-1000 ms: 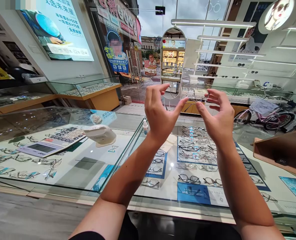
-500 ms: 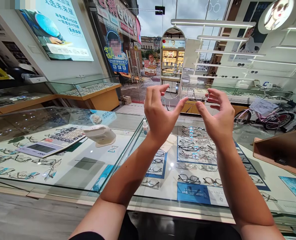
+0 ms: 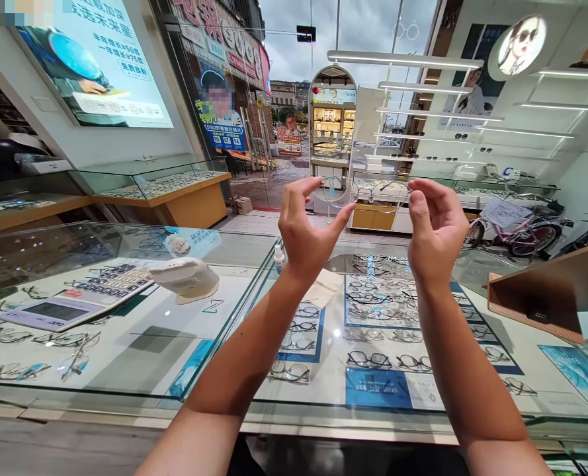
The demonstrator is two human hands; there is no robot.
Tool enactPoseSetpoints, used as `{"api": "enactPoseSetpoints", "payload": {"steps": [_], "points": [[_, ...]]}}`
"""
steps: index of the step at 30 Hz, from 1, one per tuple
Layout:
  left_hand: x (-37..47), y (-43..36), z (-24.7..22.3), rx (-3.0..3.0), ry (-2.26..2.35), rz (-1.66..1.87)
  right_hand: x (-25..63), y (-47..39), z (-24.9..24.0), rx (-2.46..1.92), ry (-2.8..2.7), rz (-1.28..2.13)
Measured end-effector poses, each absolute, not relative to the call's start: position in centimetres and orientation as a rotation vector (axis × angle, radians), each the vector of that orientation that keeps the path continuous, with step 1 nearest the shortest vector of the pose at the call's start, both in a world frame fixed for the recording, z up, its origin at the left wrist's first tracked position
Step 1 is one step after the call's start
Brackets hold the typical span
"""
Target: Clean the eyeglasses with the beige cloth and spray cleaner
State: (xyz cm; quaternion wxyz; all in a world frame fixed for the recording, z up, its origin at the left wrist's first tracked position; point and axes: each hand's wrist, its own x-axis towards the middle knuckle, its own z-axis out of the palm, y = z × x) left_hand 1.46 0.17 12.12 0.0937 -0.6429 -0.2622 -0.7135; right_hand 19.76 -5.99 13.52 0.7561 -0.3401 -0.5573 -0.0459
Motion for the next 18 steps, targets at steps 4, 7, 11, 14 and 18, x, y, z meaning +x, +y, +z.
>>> {"api": "enactPoseSetpoints", "payload": {"steps": [4, 7, 11, 14, 18], "points": [[1.64, -0.25, 12.22, -1.871, -0.758, -2.086, 19.99, -6.19, 13.73, -0.747, -1.179, -0.008], [1.75, -0.33, 12.30, -1.855, -0.711, -2.093, 20.02, -6.47, 13.85, -0.787, -1.194, 0.014], [1.75, -0.19, 12.28, -1.871, -0.722, -2.090, 20.15, -6.42, 13.82, -0.804, -1.236, 0.028], [1.73, -0.12, 12.22, -1.903, -0.737, -2.097, 20.24, -6.20, 13.72, -0.778, -1.263, 0.032], [1.78, -0.11, 12.20, -1.937, -0.689, -2.136, 20.25, -6.05, 13.57, -0.777, -1.283, 0.053]]}}
